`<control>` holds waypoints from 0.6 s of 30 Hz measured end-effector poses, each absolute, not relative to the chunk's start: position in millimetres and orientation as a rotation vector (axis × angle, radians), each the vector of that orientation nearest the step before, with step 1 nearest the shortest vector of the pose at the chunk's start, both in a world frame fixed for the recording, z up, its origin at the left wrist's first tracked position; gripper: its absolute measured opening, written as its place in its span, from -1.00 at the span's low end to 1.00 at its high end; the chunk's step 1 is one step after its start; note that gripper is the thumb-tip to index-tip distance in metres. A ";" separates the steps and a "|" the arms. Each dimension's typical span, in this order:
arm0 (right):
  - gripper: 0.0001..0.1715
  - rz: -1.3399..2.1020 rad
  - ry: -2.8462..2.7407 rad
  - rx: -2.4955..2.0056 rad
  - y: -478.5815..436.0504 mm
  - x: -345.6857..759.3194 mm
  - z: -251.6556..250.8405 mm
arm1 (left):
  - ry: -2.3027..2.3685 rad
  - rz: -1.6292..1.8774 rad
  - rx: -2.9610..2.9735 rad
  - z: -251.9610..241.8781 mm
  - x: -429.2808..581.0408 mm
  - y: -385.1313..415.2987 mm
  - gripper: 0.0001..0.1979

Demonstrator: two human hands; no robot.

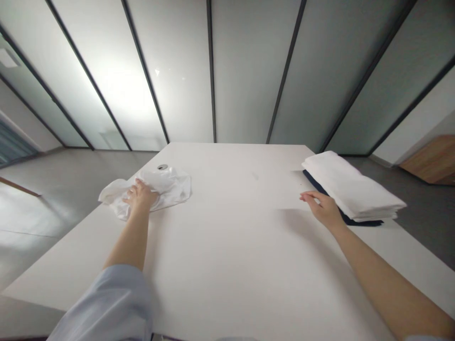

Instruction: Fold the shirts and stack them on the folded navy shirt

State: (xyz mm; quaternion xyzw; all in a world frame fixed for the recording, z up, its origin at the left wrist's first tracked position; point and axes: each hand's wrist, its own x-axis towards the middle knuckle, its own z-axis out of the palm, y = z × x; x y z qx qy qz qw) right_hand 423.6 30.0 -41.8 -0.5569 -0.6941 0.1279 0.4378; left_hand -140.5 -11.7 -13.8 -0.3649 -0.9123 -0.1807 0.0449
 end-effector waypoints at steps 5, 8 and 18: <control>-0.73 -0.102 -1.515 -1.385 17.1 454.6 -11.1 | -2.415 -0.753 -1.302 -44.6 -125.4 -15.0 -0.07; -0.70 -0.392 -1.278 -1.464 26.3 488.2 9.3 | -2.108 -0.899 -1.516 -44.5 -97.7 -4.0 -0.14; -0.53 -0.161 -1.343 -2.491 62.2 546.6 24.5 | -1.555 -0.894 -2.282 -52.0 47.3 43.7 -0.34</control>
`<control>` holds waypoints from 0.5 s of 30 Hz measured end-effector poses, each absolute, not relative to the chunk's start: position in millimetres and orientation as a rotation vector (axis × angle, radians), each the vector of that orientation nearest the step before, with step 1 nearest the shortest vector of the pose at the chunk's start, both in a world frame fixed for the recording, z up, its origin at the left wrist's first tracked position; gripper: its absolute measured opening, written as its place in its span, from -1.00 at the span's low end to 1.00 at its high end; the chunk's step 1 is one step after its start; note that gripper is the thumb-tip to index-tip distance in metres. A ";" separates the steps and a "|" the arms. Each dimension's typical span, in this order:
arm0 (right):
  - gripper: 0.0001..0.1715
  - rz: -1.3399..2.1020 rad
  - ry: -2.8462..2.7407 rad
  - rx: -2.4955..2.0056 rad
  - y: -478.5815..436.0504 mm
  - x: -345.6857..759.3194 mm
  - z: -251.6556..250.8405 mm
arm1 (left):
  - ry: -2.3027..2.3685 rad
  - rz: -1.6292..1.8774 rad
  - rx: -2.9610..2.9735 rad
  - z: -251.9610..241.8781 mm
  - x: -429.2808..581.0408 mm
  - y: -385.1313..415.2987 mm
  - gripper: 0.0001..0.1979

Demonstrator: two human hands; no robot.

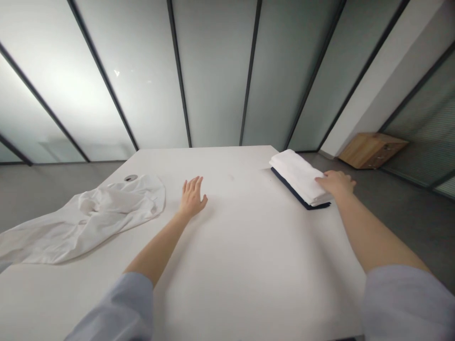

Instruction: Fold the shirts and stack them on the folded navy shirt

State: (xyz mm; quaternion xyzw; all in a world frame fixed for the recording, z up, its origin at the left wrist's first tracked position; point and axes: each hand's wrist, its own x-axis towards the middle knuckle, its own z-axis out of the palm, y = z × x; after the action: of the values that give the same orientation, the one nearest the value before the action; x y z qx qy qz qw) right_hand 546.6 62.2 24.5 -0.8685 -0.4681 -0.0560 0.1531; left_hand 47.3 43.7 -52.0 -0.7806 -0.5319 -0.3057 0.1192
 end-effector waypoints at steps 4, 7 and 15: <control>-0.77 -0.066 -1.240 -2.530 75.3 550.3 32.7 | -1.590 -0.886 -2.431 -69.6 80.8 51.7 -0.34; -0.71 -0.019 -1.277 -2.546 82.3 545.8 48.2 | -1.668 -0.897 -2.467 -81.3 88.9 52.7 -0.36; -0.74 -0.040 -1.915 -1.887 67.3 435.5 65.4 | -1.749 -1.037 -2.447 -84.4 85.0 51.1 -0.38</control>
State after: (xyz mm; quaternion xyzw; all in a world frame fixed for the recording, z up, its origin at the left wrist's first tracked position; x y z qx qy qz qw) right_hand 435.5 67.3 65.4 -0.6840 -0.6940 -0.0144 0.2244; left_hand 85.0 51.1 -84.4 -0.7690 -0.5497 -0.3258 -0.0198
